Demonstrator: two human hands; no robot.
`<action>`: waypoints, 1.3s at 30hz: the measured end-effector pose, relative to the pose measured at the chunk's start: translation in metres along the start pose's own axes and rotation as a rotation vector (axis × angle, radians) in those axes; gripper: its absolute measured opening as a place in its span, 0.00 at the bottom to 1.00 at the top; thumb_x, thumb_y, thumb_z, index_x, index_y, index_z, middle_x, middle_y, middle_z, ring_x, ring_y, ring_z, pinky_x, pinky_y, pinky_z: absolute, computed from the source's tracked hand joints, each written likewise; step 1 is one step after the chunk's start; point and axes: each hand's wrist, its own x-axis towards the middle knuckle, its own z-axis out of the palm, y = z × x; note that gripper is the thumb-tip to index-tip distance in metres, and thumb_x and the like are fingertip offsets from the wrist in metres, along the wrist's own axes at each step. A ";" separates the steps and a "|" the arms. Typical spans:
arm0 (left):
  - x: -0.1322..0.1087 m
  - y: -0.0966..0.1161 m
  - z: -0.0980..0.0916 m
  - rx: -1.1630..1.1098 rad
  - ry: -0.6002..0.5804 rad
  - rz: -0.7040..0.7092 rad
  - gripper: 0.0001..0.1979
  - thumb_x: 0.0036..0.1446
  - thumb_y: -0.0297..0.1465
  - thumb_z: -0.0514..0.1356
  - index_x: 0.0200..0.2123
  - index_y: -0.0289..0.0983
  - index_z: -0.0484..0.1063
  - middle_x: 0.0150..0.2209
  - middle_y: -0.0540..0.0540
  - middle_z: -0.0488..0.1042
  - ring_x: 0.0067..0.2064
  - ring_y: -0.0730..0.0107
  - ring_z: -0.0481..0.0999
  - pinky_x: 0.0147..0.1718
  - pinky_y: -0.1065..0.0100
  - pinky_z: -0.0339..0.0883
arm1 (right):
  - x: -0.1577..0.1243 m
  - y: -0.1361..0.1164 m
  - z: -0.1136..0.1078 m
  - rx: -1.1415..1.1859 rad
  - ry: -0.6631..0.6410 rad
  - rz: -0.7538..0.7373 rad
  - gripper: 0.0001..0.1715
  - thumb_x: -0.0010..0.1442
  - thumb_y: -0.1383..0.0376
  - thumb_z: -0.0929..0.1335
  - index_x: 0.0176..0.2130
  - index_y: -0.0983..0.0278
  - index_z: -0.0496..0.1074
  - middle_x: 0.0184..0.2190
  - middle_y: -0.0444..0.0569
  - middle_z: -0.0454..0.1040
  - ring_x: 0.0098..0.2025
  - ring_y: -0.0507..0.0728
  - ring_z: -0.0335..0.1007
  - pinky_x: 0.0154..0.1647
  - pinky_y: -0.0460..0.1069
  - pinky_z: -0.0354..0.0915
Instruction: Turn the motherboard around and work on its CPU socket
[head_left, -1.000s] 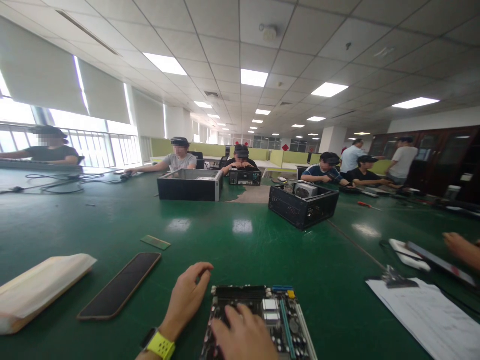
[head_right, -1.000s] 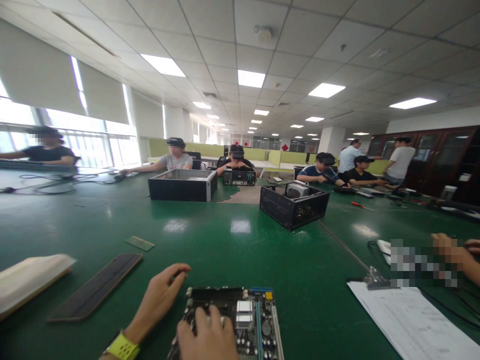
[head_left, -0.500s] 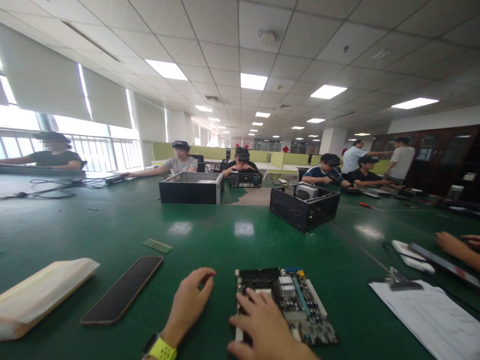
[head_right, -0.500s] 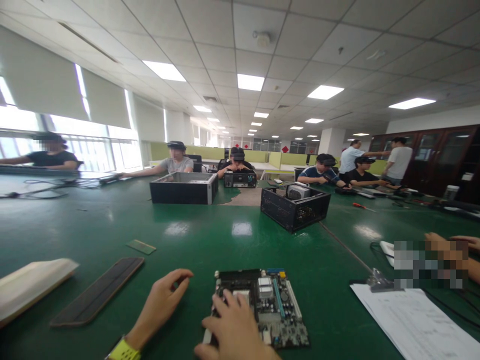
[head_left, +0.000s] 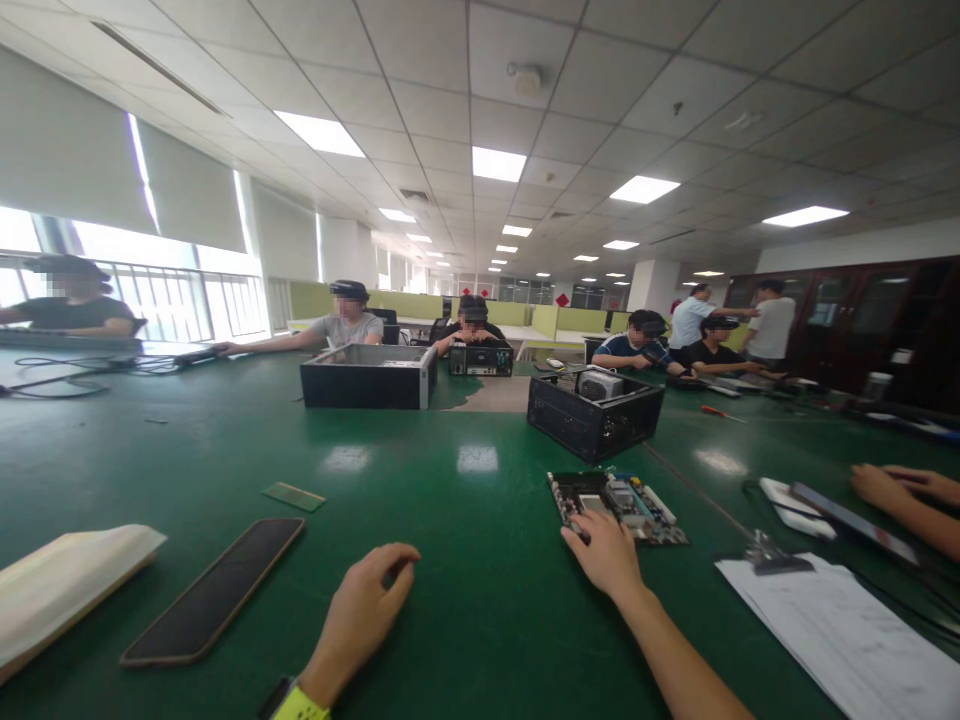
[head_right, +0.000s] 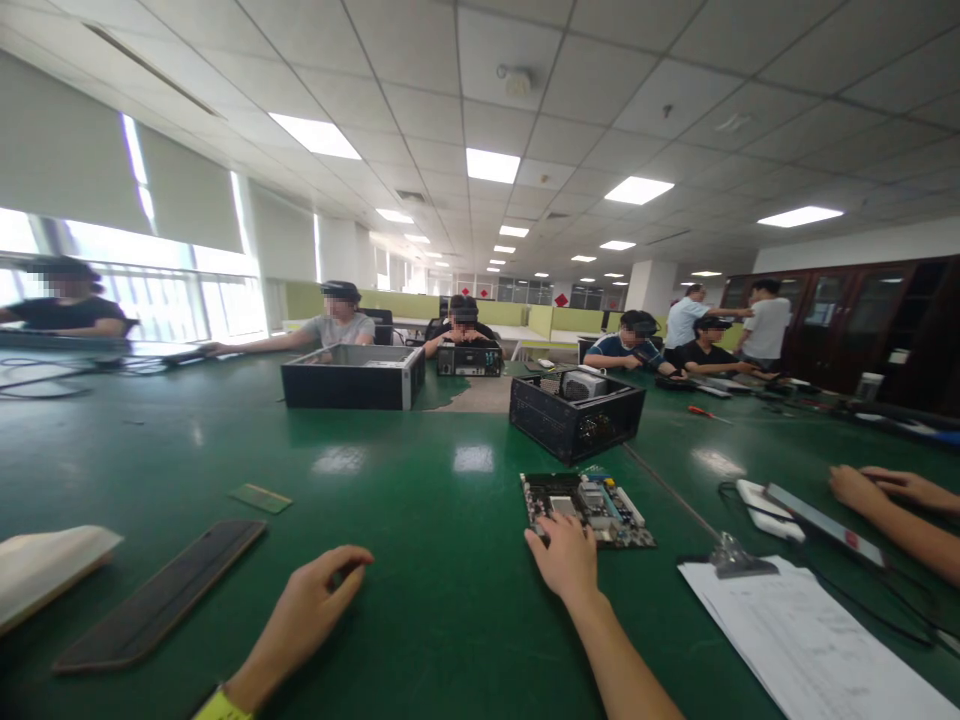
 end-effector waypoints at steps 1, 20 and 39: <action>0.000 0.001 0.000 0.001 0.001 0.000 0.12 0.54 0.36 0.54 0.35 0.39 0.75 0.34 0.47 0.78 0.36 0.63 0.76 0.38 0.65 0.69 | -0.004 -0.006 -0.004 0.003 -0.002 -0.012 0.24 0.61 0.50 0.58 0.45 0.58 0.74 0.50 0.50 0.71 0.53 0.62 0.61 0.53 0.57 0.53; -0.006 0.010 0.014 0.067 -0.148 0.157 0.29 0.52 0.37 0.60 0.58 0.42 0.61 0.56 0.41 0.67 0.56 0.53 0.64 0.55 0.53 0.58 | -0.070 -0.103 -0.034 0.536 -0.023 -0.362 0.22 0.57 0.56 0.64 0.48 0.61 0.72 0.53 0.50 0.69 0.56 0.59 0.61 0.59 0.52 0.53; -0.006 0.025 0.003 0.101 -0.233 0.074 0.07 0.49 0.27 0.54 0.31 0.39 0.72 0.33 0.48 0.73 0.38 0.64 0.70 0.39 0.65 0.62 | -0.046 -0.079 0.013 0.402 -0.157 -0.255 0.11 0.51 0.66 0.63 0.32 0.57 0.74 0.33 0.42 0.73 0.40 0.55 0.64 0.41 0.47 0.55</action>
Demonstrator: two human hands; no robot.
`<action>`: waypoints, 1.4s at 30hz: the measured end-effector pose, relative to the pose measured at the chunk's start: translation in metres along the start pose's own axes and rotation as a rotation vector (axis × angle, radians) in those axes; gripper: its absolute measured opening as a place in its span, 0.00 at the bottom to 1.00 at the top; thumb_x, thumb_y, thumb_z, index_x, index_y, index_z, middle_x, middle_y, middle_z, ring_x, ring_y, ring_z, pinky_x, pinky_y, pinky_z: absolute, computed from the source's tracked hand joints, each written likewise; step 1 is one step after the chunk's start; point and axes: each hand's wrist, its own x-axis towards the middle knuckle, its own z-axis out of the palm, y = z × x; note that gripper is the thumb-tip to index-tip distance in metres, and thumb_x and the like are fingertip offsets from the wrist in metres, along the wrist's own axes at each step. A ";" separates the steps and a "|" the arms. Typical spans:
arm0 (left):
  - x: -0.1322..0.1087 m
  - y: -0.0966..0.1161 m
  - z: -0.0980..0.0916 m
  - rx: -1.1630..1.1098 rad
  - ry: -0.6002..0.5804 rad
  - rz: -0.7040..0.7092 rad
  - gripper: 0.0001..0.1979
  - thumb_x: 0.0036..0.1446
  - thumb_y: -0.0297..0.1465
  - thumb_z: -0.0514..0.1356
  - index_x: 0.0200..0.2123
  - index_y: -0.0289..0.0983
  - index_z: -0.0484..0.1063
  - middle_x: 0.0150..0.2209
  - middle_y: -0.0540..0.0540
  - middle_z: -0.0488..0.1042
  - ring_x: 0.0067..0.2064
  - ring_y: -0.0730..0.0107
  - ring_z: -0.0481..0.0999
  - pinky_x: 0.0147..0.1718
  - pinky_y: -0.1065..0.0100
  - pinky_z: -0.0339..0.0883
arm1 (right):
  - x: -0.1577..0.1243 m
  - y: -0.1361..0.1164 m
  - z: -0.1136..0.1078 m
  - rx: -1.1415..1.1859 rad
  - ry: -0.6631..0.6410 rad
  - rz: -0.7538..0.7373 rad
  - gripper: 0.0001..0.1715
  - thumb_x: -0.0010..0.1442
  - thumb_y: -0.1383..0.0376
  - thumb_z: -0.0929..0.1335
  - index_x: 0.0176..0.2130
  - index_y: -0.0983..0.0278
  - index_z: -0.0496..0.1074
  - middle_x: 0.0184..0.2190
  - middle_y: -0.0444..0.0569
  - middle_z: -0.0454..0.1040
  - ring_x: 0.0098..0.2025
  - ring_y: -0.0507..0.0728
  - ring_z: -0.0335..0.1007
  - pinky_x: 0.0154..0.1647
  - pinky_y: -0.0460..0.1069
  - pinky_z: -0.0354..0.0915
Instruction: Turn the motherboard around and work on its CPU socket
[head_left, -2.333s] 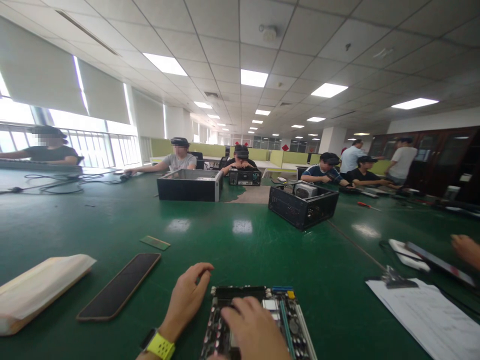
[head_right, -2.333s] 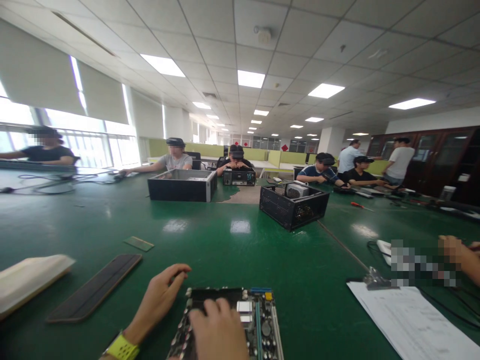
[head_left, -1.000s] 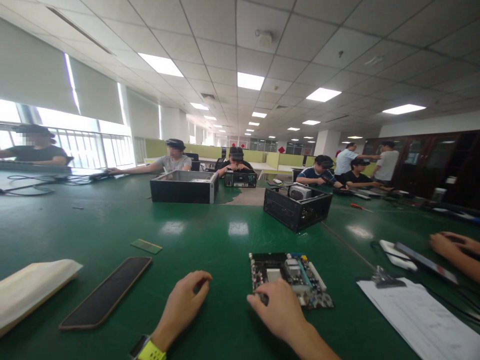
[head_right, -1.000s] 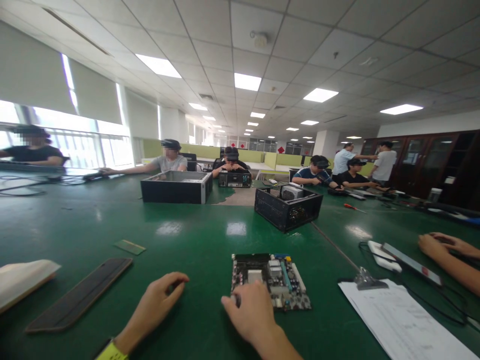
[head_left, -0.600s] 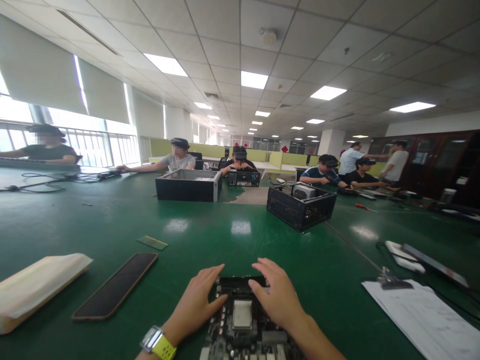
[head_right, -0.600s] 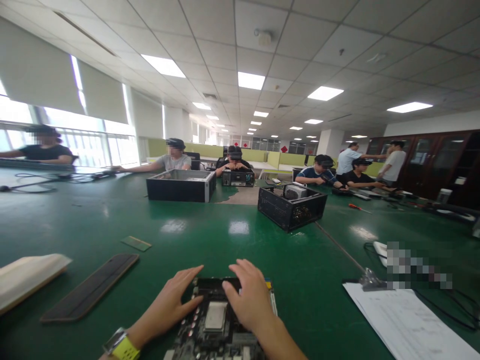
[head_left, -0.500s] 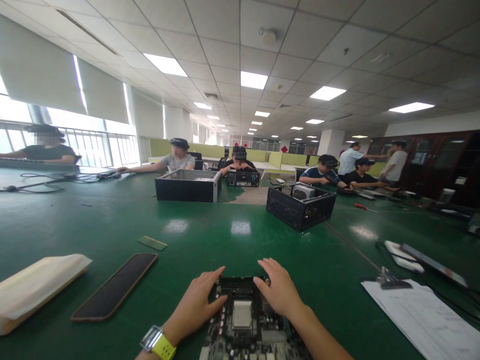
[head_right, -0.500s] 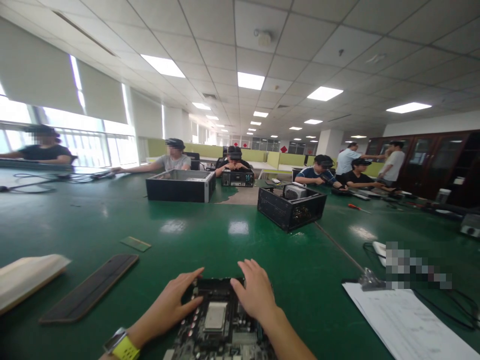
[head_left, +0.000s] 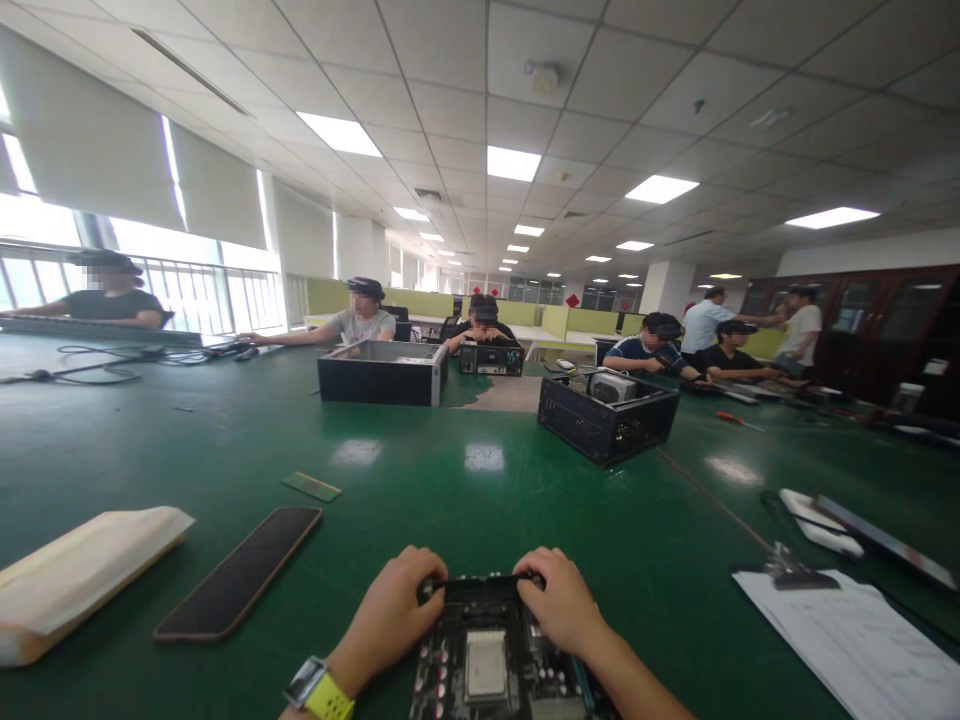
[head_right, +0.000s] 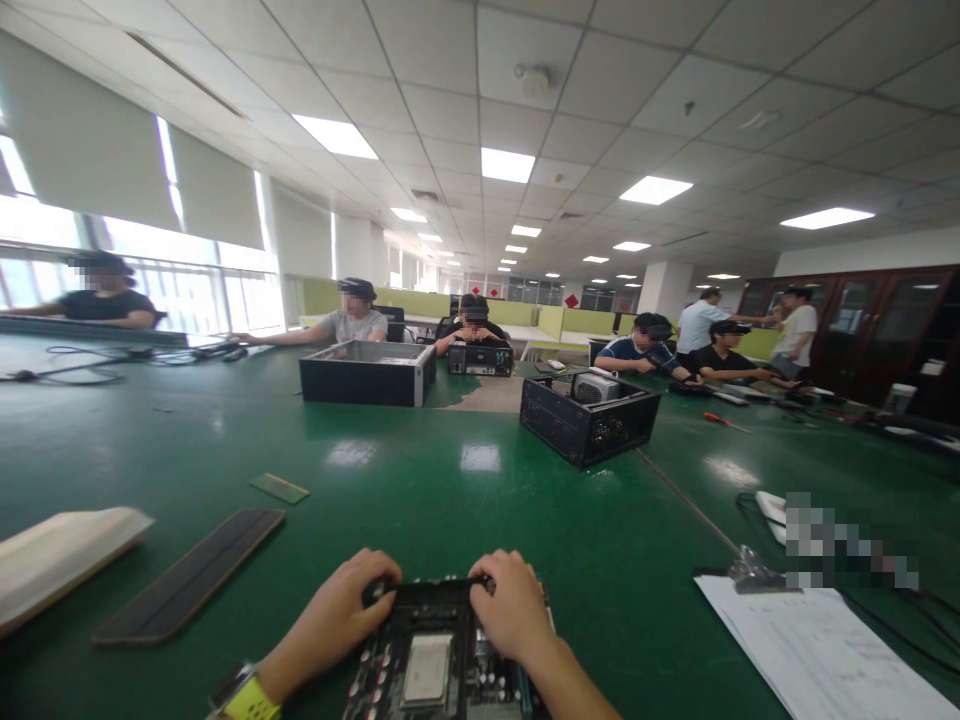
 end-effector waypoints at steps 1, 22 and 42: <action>0.000 0.001 0.000 0.003 0.008 0.002 0.07 0.49 0.26 0.54 0.29 0.39 0.71 0.32 0.48 0.73 0.38 0.64 0.70 0.39 0.66 0.62 | 0.000 0.000 0.000 0.005 0.001 0.002 0.12 0.52 0.67 0.63 0.32 0.57 0.74 0.34 0.42 0.74 0.40 0.55 0.64 0.41 0.47 0.55; -0.001 -0.001 0.000 -0.073 0.047 0.036 0.06 0.52 0.28 0.53 0.29 0.39 0.70 0.31 0.49 0.72 0.36 0.64 0.70 0.41 0.64 0.62 | -0.003 -0.001 -0.001 0.079 0.006 -0.017 0.13 0.54 0.66 0.61 0.34 0.59 0.75 0.35 0.44 0.75 0.42 0.55 0.66 0.44 0.48 0.56; -0.002 -0.001 -0.002 -0.110 0.039 0.070 0.08 0.51 0.27 0.53 0.30 0.39 0.72 0.33 0.47 0.74 0.38 0.64 0.71 0.39 0.66 0.63 | -0.002 -0.001 0.000 0.081 0.051 -0.010 0.12 0.54 0.67 0.61 0.32 0.59 0.73 0.34 0.44 0.74 0.40 0.55 0.66 0.43 0.47 0.57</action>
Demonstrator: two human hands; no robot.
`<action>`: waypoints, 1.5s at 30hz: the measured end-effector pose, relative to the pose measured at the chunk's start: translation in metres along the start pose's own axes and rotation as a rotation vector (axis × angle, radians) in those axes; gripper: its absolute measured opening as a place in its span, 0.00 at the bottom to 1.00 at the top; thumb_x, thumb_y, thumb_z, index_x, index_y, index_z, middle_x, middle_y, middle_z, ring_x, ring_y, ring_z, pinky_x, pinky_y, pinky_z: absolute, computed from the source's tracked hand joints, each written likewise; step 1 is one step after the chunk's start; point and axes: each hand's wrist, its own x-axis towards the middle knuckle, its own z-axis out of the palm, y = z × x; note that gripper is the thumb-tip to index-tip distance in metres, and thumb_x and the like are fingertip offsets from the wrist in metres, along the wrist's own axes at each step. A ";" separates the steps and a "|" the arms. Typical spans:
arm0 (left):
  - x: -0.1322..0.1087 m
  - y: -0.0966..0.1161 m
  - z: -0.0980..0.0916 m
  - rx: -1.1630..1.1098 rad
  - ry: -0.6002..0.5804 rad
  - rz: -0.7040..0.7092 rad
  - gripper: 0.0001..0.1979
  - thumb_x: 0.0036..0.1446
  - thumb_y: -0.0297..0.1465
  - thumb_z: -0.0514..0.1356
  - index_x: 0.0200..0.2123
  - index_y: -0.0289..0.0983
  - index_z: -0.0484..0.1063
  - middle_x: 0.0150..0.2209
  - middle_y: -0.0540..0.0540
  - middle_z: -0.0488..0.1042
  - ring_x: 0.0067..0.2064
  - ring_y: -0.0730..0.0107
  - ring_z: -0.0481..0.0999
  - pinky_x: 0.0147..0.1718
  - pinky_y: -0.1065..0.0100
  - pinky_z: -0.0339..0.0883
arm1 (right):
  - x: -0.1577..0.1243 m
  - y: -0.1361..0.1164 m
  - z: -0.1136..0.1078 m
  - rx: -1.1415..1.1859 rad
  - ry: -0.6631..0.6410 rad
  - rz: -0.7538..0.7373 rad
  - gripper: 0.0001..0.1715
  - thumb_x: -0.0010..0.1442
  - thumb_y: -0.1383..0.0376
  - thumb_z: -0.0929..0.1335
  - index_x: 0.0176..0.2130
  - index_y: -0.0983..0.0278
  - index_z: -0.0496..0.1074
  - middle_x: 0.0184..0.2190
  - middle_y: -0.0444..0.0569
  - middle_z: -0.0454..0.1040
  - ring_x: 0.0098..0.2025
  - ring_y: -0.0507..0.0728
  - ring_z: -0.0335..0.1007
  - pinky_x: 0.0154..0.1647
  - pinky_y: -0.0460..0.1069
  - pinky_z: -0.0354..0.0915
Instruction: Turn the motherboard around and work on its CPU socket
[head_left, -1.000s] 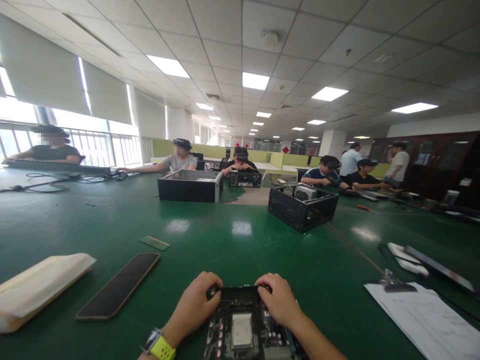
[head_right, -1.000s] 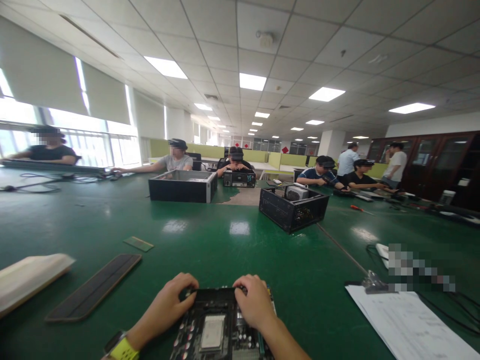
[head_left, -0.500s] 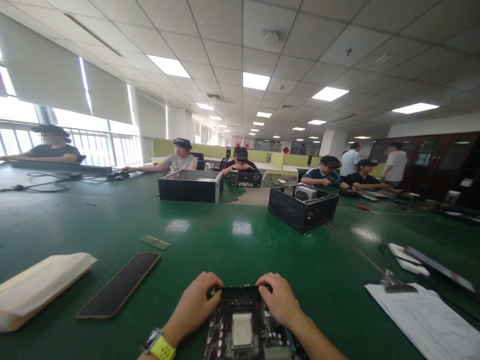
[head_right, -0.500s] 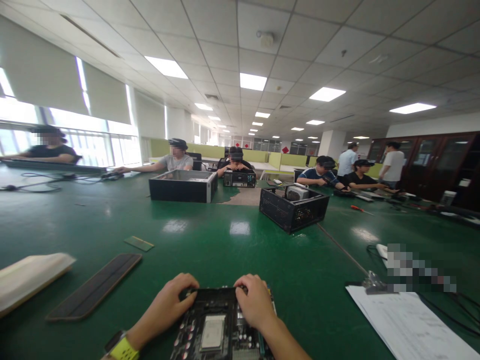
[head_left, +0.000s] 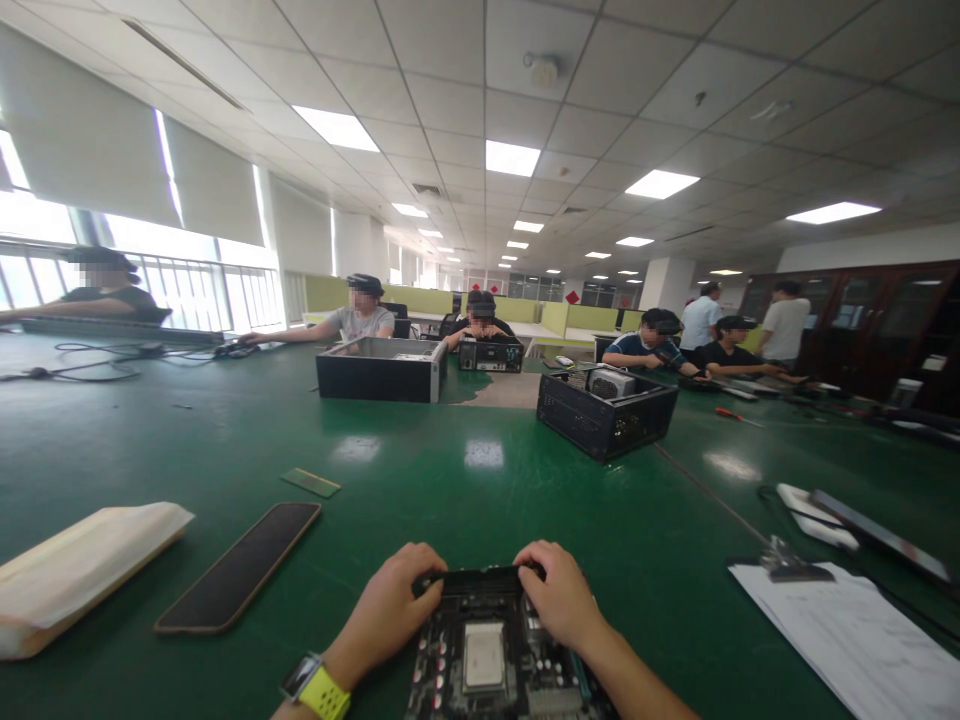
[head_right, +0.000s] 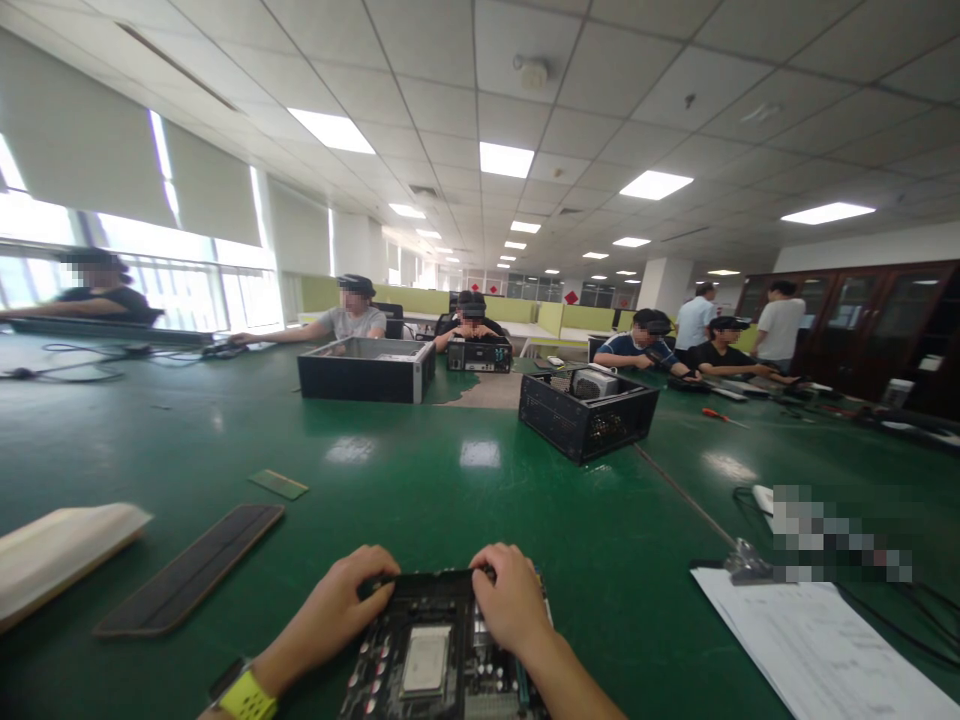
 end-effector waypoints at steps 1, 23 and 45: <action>0.000 0.000 0.000 -0.004 0.000 0.003 0.08 0.51 0.27 0.53 0.31 0.39 0.73 0.33 0.47 0.74 0.38 0.64 0.71 0.40 0.65 0.64 | 0.000 0.000 0.000 -0.003 0.002 0.005 0.12 0.54 0.67 0.61 0.32 0.59 0.73 0.34 0.44 0.74 0.40 0.55 0.66 0.43 0.47 0.57; -0.001 -0.005 -0.002 -0.044 0.030 -0.019 0.08 0.49 0.28 0.53 0.30 0.38 0.73 0.33 0.47 0.75 0.37 0.64 0.72 0.40 0.66 0.65 | -0.001 0.003 0.003 -0.008 0.028 0.017 0.10 0.53 0.66 0.62 0.31 0.61 0.73 0.33 0.46 0.74 0.39 0.56 0.66 0.42 0.47 0.58; 0.004 -0.011 -0.002 -0.114 0.087 -0.075 0.13 0.54 0.31 0.50 0.29 0.38 0.74 0.32 0.47 0.76 0.36 0.64 0.73 0.39 0.66 0.64 | 0.000 0.005 0.003 0.020 0.024 0.003 0.10 0.55 0.64 0.63 0.31 0.60 0.73 0.32 0.44 0.74 0.38 0.55 0.66 0.41 0.47 0.56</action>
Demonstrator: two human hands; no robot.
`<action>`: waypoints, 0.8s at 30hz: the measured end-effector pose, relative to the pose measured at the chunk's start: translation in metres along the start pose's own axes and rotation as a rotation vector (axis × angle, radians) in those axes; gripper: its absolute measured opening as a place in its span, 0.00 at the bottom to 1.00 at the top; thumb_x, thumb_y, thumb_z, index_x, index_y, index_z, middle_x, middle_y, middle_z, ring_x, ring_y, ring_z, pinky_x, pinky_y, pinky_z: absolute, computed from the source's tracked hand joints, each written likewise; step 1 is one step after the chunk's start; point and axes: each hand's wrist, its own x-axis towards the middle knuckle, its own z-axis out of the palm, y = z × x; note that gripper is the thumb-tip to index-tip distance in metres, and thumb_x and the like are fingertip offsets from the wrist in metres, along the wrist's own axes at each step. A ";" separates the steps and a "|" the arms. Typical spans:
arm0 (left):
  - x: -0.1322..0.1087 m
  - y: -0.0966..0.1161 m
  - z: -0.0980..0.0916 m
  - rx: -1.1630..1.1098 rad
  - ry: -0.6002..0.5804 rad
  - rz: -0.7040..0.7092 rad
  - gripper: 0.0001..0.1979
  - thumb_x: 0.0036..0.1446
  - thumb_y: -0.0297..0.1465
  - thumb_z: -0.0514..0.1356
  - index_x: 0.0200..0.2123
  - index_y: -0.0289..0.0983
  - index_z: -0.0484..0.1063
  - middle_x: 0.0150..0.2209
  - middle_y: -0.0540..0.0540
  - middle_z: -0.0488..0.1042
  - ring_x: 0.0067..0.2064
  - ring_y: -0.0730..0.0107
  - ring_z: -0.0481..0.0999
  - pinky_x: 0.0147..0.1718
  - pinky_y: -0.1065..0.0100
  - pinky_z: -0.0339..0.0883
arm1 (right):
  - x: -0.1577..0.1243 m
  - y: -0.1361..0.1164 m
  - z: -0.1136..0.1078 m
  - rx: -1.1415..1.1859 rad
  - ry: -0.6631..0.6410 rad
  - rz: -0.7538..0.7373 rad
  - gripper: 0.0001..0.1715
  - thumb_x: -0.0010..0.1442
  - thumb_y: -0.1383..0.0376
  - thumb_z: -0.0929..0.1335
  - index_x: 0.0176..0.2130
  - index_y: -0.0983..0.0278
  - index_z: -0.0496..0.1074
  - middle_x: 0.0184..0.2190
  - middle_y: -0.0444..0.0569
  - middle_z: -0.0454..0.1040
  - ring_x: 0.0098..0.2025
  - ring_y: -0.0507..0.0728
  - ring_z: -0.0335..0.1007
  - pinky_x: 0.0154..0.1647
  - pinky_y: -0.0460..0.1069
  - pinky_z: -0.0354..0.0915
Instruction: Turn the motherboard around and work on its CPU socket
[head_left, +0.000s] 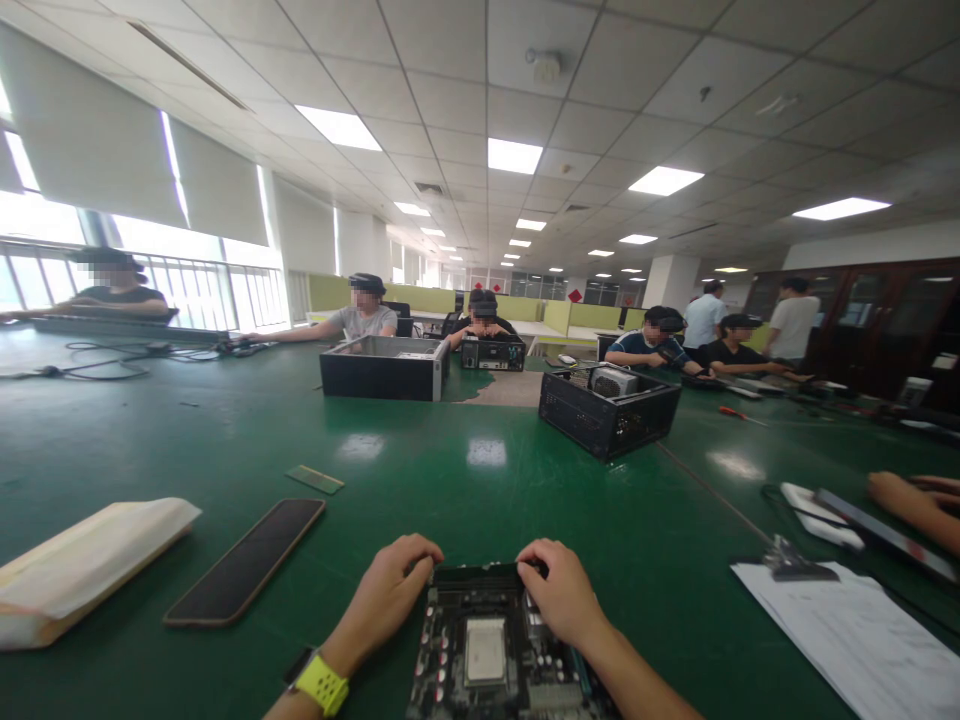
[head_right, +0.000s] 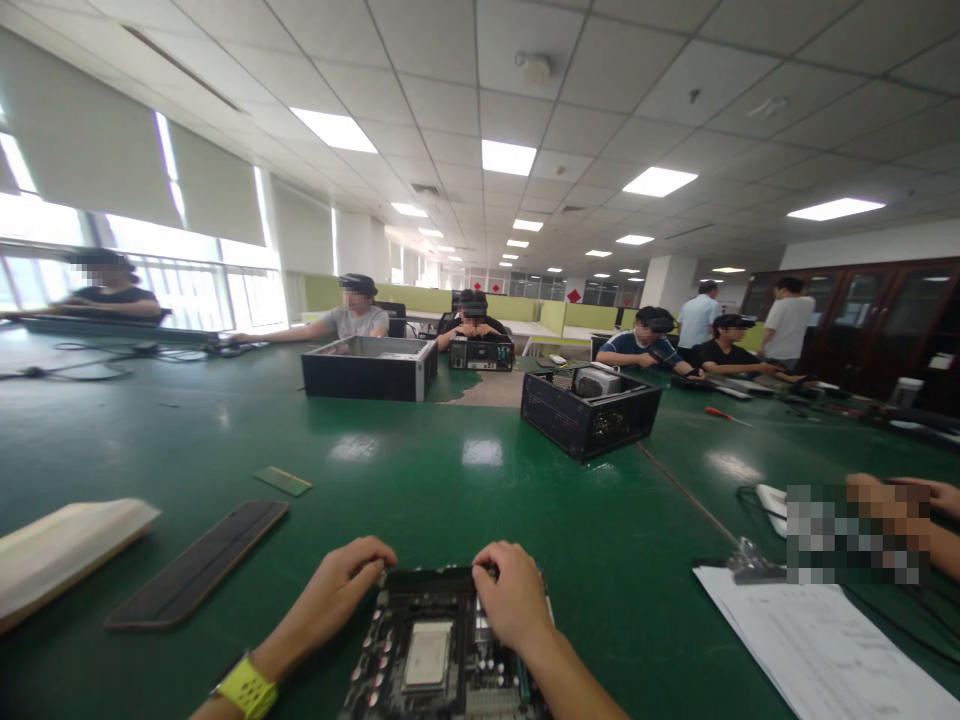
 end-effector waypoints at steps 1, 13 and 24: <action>0.000 0.000 0.000 0.002 -0.005 0.004 0.12 0.53 0.30 0.50 0.29 0.38 0.74 0.32 0.47 0.76 0.36 0.64 0.73 0.39 0.66 0.64 | 0.000 0.000 0.000 0.005 0.003 -0.004 0.10 0.55 0.64 0.63 0.31 0.60 0.73 0.32 0.44 0.74 0.38 0.55 0.66 0.41 0.47 0.56; -0.001 -0.001 0.002 0.034 -0.049 0.043 0.08 0.50 0.27 0.52 0.29 0.37 0.72 0.32 0.48 0.75 0.36 0.65 0.72 0.38 0.68 0.64 | -0.002 -0.004 -0.002 0.012 0.004 -0.021 0.11 0.55 0.64 0.62 0.31 0.60 0.74 0.33 0.44 0.75 0.39 0.55 0.66 0.42 0.47 0.57; -0.001 -0.002 0.001 0.011 -0.032 0.016 0.10 0.54 0.30 0.51 0.29 0.37 0.73 0.32 0.47 0.76 0.36 0.65 0.73 0.38 0.67 0.64 | -0.001 0.001 0.001 0.026 0.009 -0.016 0.10 0.54 0.63 0.63 0.32 0.59 0.74 0.33 0.44 0.75 0.38 0.55 0.67 0.41 0.47 0.58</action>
